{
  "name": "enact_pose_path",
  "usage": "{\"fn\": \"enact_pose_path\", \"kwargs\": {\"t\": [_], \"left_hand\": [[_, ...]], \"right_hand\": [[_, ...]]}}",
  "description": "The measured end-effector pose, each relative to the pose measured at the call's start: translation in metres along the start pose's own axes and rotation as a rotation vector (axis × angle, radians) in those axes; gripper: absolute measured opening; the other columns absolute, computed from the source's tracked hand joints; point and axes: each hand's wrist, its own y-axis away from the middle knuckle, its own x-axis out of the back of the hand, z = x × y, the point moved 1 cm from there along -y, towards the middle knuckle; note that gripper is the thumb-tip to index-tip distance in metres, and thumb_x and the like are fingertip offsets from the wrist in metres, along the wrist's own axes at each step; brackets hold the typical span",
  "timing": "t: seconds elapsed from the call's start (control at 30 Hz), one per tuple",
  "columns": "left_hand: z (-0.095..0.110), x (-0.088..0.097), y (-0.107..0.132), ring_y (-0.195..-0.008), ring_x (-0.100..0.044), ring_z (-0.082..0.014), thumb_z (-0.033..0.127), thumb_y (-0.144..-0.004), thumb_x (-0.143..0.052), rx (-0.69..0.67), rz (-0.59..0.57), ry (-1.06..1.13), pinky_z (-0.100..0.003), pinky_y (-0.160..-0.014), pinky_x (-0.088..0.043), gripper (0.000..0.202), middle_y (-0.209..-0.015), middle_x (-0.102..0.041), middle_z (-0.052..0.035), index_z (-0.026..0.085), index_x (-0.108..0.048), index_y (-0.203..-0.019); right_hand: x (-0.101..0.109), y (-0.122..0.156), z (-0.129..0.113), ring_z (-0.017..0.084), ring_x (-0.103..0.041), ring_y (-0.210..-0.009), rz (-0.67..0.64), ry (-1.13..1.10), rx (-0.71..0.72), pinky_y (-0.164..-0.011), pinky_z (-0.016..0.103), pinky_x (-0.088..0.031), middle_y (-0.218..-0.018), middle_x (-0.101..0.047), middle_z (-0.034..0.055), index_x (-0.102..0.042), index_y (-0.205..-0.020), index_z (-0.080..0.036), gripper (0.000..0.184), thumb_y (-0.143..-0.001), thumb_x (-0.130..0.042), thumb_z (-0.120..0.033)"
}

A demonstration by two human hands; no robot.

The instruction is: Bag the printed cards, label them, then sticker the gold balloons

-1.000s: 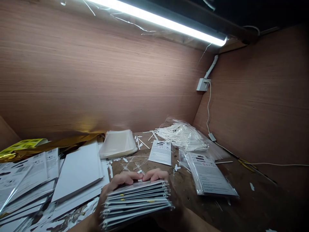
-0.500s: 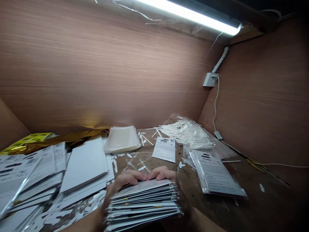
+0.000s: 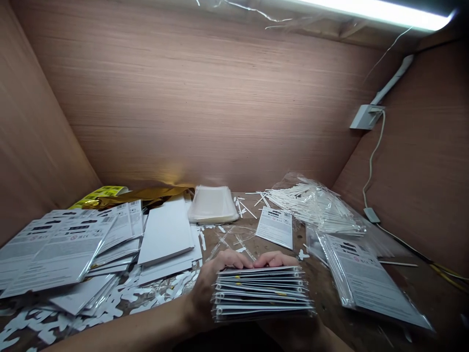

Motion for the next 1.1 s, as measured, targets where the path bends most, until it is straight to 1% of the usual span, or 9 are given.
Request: {"fn": "enact_pose_path", "kwargs": {"t": [0.1,0.23,0.33,0.43,0.5,0.57,0.73,0.9,1.1], "left_hand": [[0.006,0.001,-0.003,-0.091,-0.077,-0.0245,0.040,-0.079,-0.085,0.068,-0.013,-0.025,-0.033,-0.079,-0.063,0.042,-0.103,-0.078,-0.0102,0.024,-0.055,-0.103],[0.010,0.001,-0.004,-0.090,-0.078,-0.0251,0.043,-0.078,-0.084,0.088,-0.019,-0.030,-0.033,-0.078,-0.064,0.044,-0.102,-0.078,-0.0106,0.024,-0.053,-0.103],[0.009,-0.001,-0.003,-0.088,-0.078,-0.0239,0.048,-0.081,-0.084,0.055,-0.009,-0.063,-0.031,-0.076,-0.063,0.046,-0.102,-0.078,-0.0103,0.023,-0.053,-0.104],[0.006,-0.002,-0.003,-0.084,-0.078,-0.0224,0.053,-0.085,-0.081,-0.069,0.028,-0.087,-0.030,-0.074,-0.064,0.048,-0.100,-0.076,-0.0090,0.024,-0.053,-0.109],[0.005,-0.003,-0.003,-0.083,-0.078,-0.0211,0.049,-0.087,-0.080,-0.185,0.063,-0.096,-0.029,-0.073,-0.064,0.046,-0.099,-0.075,-0.0085,0.024,-0.052,-0.114],[0.004,-0.004,-0.003,-0.084,-0.078,-0.0207,0.044,-0.089,-0.079,-0.245,0.075,-0.097,-0.028,-0.073,-0.064,0.043,-0.100,-0.075,-0.0092,0.024,-0.053,-0.117],[0.004,-0.003,-0.002,-0.086,-0.077,-0.0213,0.038,-0.090,-0.078,-0.224,0.066,-0.079,-0.029,-0.077,-0.064,0.038,-0.102,-0.075,-0.0105,0.024,-0.054,-0.116],[0.001,-0.003,-0.001,-0.084,-0.077,-0.0215,0.035,-0.088,-0.078,-0.235,0.060,-0.083,-0.029,-0.074,-0.064,0.039,-0.100,-0.075,-0.0099,0.024,-0.053,-0.116],[-0.001,-0.006,0.001,-0.084,-0.077,-0.0207,0.034,-0.086,-0.081,-0.238,0.086,-0.064,-0.028,-0.076,-0.063,0.042,-0.100,-0.074,-0.0089,0.025,-0.053,-0.116]], "right_hand": [[-0.001,-0.003,-0.001,0.028,-0.063,-0.103,0.015,0.004,0.087,-0.085,0.044,-0.060,-0.119,-0.056,0.0051,-0.045,-0.130,-0.037,0.067,-0.077,-0.084,-0.023],[-0.002,-0.007,-0.006,0.026,-0.063,-0.101,0.021,0.066,0.126,-0.082,0.039,-0.060,-0.116,-0.057,0.0042,-0.047,-0.129,-0.036,0.062,-0.079,-0.082,-0.022],[-0.002,-0.007,-0.008,0.027,-0.063,-0.099,0.021,0.126,0.119,-0.081,0.041,-0.060,-0.114,-0.057,0.0050,-0.049,-0.127,-0.035,0.058,-0.080,-0.080,-0.023],[-0.001,-0.007,-0.009,0.028,-0.064,-0.100,-0.007,0.106,0.117,-0.082,0.043,-0.060,-0.115,-0.057,0.0059,-0.046,-0.128,-0.034,0.058,-0.081,-0.079,-0.025],[0.000,-0.007,-0.008,0.029,-0.064,-0.104,-0.035,0.071,0.135,-0.084,0.045,-0.061,-0.116,-0.056,0.0071,-0.045,-0.128,-0.032,0.057,-0.082,-0.077,-0.024],[0.001,-0.006,-0.007,0.030,-0.063,-0.108,-0.056,0.047,0.154,-0.087,0.046,-0.061,-0.118,-0.054,0.0079,-0.044,-0.129,-0.031,0.055,-0.084,-0.074,-0.024],[0.001,-0.003,-0.002,0.027,-0.060,-0.111,-0.074,0.011,0.139,-0.092,0.042,-0.059,-0.121,-0.054,0.0076,-0.041,-0.131,-0.032,0.052,-0.089,-0.073,-0.031],[0.000,-0.002,-0.002,0.023,-0.059,-0.112,-0.068,-0.043,0.108,-0.097,0.037,-0.057,-0.122,-0.054,0.0061,-0.041,-0.130,-0.032,0.054,-0.089,-0.077,-0.032],[0.001,0.000,0.000,0.026,-0.060,-0.111,-0.060,-0.045,0.098,-0.093,0.041,-0.057,-0.122,-0.056,0.0066,-0.044,-0.131,-0.033,0.054,-0.089,-0.078,-0.036]]}}
